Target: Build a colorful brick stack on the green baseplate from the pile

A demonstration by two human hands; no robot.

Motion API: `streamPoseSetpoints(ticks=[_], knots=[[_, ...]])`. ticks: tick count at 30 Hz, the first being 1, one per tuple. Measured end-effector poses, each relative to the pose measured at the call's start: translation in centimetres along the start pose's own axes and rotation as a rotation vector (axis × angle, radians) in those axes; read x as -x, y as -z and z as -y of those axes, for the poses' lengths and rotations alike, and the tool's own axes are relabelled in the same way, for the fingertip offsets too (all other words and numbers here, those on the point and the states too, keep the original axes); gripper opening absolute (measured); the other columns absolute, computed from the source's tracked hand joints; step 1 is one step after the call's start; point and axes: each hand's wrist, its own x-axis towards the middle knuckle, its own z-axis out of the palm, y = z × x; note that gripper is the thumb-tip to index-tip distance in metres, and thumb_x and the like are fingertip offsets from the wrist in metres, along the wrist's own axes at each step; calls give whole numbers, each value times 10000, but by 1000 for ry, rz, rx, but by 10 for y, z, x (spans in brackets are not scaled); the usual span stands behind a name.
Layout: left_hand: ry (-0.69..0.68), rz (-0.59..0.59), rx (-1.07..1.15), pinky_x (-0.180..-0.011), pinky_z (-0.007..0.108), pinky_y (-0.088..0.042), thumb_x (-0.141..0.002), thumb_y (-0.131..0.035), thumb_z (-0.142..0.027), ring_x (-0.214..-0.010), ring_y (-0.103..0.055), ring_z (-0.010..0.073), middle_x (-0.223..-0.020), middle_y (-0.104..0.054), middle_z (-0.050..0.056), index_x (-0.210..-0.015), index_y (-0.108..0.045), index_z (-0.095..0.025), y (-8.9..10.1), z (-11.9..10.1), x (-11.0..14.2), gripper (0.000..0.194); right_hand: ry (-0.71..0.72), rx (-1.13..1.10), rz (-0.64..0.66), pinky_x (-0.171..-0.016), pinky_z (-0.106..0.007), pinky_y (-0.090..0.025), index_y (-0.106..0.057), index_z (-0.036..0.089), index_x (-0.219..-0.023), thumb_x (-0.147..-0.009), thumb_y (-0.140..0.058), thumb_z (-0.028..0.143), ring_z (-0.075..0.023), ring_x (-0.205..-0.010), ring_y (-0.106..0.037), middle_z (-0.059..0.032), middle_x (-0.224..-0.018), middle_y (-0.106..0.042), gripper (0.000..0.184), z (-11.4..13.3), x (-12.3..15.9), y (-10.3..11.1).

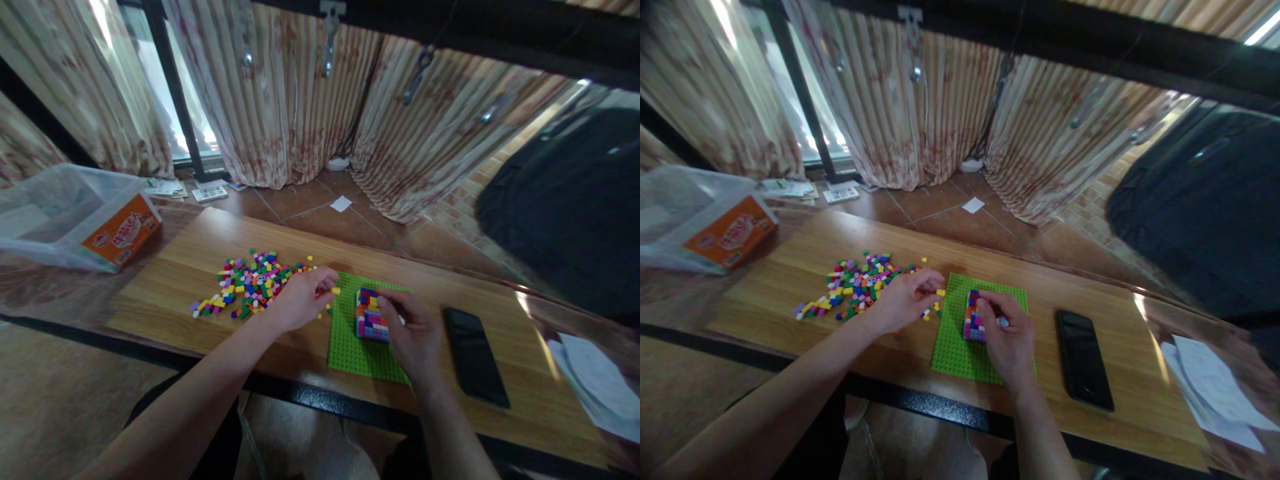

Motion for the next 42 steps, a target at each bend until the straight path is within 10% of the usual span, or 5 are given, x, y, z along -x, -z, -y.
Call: streamPoseSetpoints(ticks=[12,23,42], knots=[[-50,-6,135,-743,254,-547,-805,-591,-107,-785,-664,111,-853,-684,-9,-1085,-526,-182,-17,-17,12,298,38,26,254,-705,-288,-485,-703,238,-892,-869,-578,275,-149,-760,-629,-7,-837,-697,133,12,13,-21],[-16,-5,41,-736,272,-539,-828,-584,-165,-767,-649,121,-892,-695,29,-1015,-612,-168,-13,-11,8,190,59,223,5,-702,-328,-499,-718,212,-849,-815,-624,358,-181,-819,-621,-52,-903,-668,177,-18,-13,44],[-25,147,-125,-719,292,-508,-811,-563,-146,-761,-604,146,-921,-638,55,-1091,-615,-152,-26,-6,9,285,153,348,174,-953,-477,-419,-744,273,-836,-789,-666,275,-253,-1091,-541,-62,-1099,-614,91,-24,-7,12]])
